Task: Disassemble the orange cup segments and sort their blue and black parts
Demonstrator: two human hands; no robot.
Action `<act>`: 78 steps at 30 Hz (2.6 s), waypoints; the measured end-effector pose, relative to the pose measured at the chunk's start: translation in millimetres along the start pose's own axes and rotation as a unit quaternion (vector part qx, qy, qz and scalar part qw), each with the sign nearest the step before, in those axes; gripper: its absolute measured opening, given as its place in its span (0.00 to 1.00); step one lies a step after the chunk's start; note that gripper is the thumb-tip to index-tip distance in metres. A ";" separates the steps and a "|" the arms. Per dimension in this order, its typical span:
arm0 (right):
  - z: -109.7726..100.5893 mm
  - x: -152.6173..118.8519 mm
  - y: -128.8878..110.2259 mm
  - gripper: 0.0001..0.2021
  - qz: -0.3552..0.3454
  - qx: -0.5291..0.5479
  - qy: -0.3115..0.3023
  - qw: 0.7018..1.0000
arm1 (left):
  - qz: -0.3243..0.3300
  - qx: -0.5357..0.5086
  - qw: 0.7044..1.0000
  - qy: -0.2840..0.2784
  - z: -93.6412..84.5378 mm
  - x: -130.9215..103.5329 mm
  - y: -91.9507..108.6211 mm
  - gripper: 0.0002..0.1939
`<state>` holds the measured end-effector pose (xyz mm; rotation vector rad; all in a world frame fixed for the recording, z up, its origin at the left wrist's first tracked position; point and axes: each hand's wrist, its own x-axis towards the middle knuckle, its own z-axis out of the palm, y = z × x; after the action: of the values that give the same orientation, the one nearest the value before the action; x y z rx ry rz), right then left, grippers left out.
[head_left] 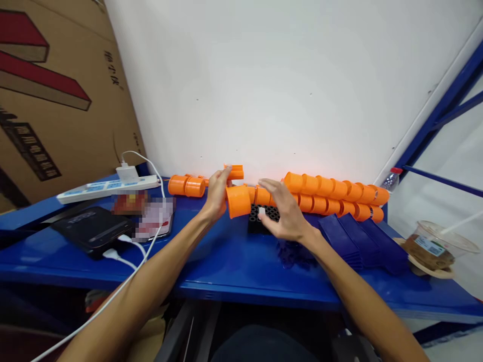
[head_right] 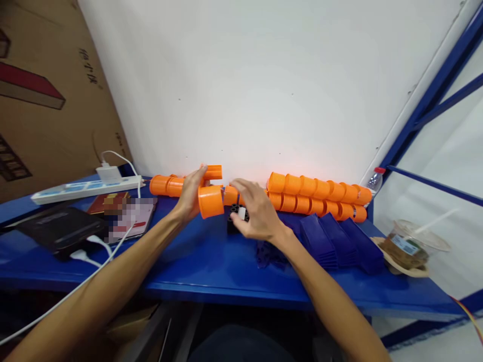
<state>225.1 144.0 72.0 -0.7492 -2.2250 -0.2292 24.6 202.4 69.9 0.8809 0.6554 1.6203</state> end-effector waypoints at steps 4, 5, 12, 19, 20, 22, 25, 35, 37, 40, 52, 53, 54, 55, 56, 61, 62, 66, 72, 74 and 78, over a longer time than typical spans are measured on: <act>19.1 5.7 -18.8 0.41 -0.080 -0.093 -0.078 0.989 | 0.086 0.082 0.993 0.000 5.8 2.4 -13.0 0.26; 22.5 7.7 -17.7 0.40 -0.089 -0.112 -0.084 0.986 | 0.090 0.099 0.991 -0.006 6.8 2.6 -14.9 0.26; 24.0 55.4 32.5 0.35 0.015 -0.108 0.098 0.989 | 0.538 0.313 0.781 0.044 6.8 -22.5 -3.8 0.25; 74.8 130.1 29.9 0.27 0.034 -0.084 -0.146 0.985 | 0.743 0.318 0.564 -0.168 20.8 -61.3 -16.5 0.22; 85.2 135.9 24.7 0.26 0.035 -0.090 -0.190 0.977 | 0.747 0.315 0.560 -0.171 21.9 -62.5 -19.1 0.22; 104.8 143.4 16.7 0.24 0.044 -0.098 -0.259 0.960 | 0.749 0.313 0.561 -0.166 22.6 -62.2 -21.9 0.22; 129.4 147.1 14.0 0.22 0.086 -0.096 -0.306 0.943 | 0.745 0.315 0.569 -0.148 22.0 -59.1 -21.4 0.21; 166.1 144.7 27.7 0.20 0.131 -0.070 -0.265 0.953 | 0.738 0.336 0.566 -0.146 20.1 -55.7 -25.3 0.20; 169.9 144.0 27.4 0.21 0.139 -0.058 -0.249 0.957 | 0.736 0.340 0.567 -0.145 19.7 -55.5 -25.3 0.20; 172.3 142.9 24.3 0.23 0.146 -0.066 -0.245 0.956 | 0.736 0.333 0.570 -0.151 19.1 -56.5 -22.2 0.19; 32.0 142.3 53.5 0.24 0.134 -0.187 -0.256 0.939 | 0.684 0.348 0.633 -0.098 9.7 -47.3 -4.7 0.16; 14.0 134.3 61.6 0.26 0.141 -0.205 -0.257 0.934 | 0.679 0.353 0.637 -0.095 8.9 -45.7 -5.4 0.16; -2.7 124.6 70.0 0.29 0.152 -0.218 -0.262 0.928 | 0.674 0.358 0.640 -0.094 8.2 -44.1 -6.7 0.16; -17.6 113.7 78.4 0.32 0.164 -0.224 -0.269 0.922 | 0.669 0.362 0.642 -0.094 7.6 -42.5 -8.3 0.15; -30.1 101.8 86.8 0.37 0.176 -0.228 -0.275 0.917 | 0.664 0.367 0.644 -0.094 7.1 -41.0 -10.2 0.15; -50.3 46.4 121.9 0.46 0.199 -0.247 -0.278 0.907 | 0.615 0.410 0.667 -0.094 4.9 -32.5 -22.4 0.14; -48.0 39.4 127.0 0.45 0.198 -0.255 -0.274 0.906 | 0.598 0.421 0.676 -0.093 4.1 -30.6 -24.6 0.14; -42.1 30.2 137.0 0.45 0.200 -0.260 -0.266 0.906 | 0.536 0.438 0.717 -0.083 1.0 -24.3 -29.2 0.12; -50.8 40.3 91.2 0.39 0.096 -0.257 -0.151 0.950 | 0.399 0.370 0.838 -0.042 6.7 -21.1 -24.4 0.14; -42.4 38.1 58.0 0.39 0.044 -0.246 -0.091 0.964 | 0.299 0.300 0.905 -0.047 10.3 -19.0 -21.9 0.19; -7.5 18.9 -4.4 0.35 -0.058 -0.202 -0.056 0.976 | 0.074 0.121 0.987 -0.081 12.6 -15.6 -15.5 0.31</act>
<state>217.0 146.0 91.1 -0.8610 -2.3609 -0.7303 45.2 190.2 61.5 1.2511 0.6941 1.6011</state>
